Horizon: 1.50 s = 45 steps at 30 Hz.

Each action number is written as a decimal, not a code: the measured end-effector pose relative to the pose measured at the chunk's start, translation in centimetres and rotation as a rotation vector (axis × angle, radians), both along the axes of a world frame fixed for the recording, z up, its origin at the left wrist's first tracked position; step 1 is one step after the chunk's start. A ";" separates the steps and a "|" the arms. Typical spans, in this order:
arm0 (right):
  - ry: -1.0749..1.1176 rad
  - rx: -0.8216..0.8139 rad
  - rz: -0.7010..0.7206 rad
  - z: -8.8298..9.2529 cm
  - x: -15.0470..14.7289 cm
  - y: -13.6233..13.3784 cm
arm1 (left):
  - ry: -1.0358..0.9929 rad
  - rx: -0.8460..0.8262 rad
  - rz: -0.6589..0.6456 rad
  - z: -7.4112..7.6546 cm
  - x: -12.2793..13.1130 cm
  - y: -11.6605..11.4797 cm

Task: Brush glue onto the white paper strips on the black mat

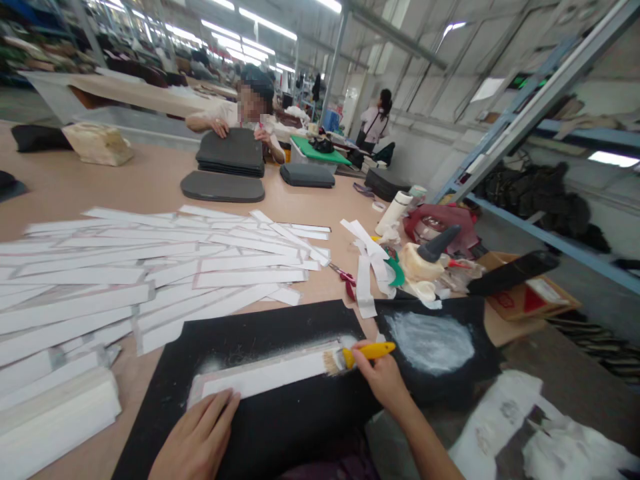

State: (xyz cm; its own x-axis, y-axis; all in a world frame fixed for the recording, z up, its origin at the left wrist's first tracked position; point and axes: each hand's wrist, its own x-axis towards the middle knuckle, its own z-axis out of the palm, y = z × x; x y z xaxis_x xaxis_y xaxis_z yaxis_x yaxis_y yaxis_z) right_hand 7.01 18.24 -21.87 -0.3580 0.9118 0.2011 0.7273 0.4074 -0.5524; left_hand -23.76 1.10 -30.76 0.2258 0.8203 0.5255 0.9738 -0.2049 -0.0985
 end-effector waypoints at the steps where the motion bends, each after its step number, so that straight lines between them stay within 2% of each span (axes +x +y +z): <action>1: -0.013 0.013 -0.053 -0.1 0.3 0.1 | -0.002 0.007 0.000 -0.1 -0.1 0.0; 3: -0.022 0.084 -0.126 0.0 0.9 0.4 | -0.006 0.018 -0.002 0.0 -0.1 0.1; 6: -0.017 0.080 0.030 0.4 1.3 0.5 | 0.003 0.035 -0.003 0.8 0.3 0.4; 8: -0.073 0.086 0.105 0.7 1.0 0.8 | 0.016 0.054 0.046 1.4 1.2 0.4; 11: -0.143 0.233 0.085 1.2 -0.7 1.9 | 0.025 0.027 0.186 1.9 3.8 0.2; 13: -0.058 0.225 0.204 1.6 -3.7 2.4 | 0.008 -0.053 0.279 1.9 5.7 0.3; 15: 0.069 0.109 0.442 2.2 -8.1 1.8 | -0.038 -0.170 0.325 1.7 7.2 0.8; 17: 0.121 -0.009 0.704 2.7 -13.0 0.1 | -0.107 -0.290 0.337 1.7 8.0 1.4; 19: 0.046 -0.092 0.907 3.1 -17.4 -1.9 | -0.161 -0.361 0.339 2.0 8.3 1.7; 21: -0.074 -0.117 1.011 3.3 -20.8 -3.2 | -0.175 -0.373 0.334 2.3 8.2 1.8; 23: -0.144 -0.075 1.011 3.5 -22.9 -3.7 | -0.165 -0.359 0.323 2.5 8.0 1.6; 26: -0.160 0.023 0.968 3.7 -23.9 -3.9 | -0.157 -0.347 0.312 2.8 7.8 1.4; 30: -0.230 0.066 0.961 3.5 -23.6 -4.6 | -0.159 -0.332 0.316 2.8 7.8 1.2; 41: -0.356 0.198 0.686 3.4 -23.0 -3.7 | -0.227 -0.244 0.277 1.9 7.6 1.4; 45: -0.359 0.176 0.700 2.7 -21.7 -3.7 | -0.265 -0.222 0.272 1.7 7.6 1.3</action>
State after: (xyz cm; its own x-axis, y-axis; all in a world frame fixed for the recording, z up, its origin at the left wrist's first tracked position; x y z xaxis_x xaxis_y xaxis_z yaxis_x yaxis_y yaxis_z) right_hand -14.73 14.51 -19.14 -0.9048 0.4174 0.0848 0.3919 0.8938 -0.2183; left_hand -16.20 2.38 -29.02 -0.1327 0.9309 0.3404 0.9809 0.0741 0.1797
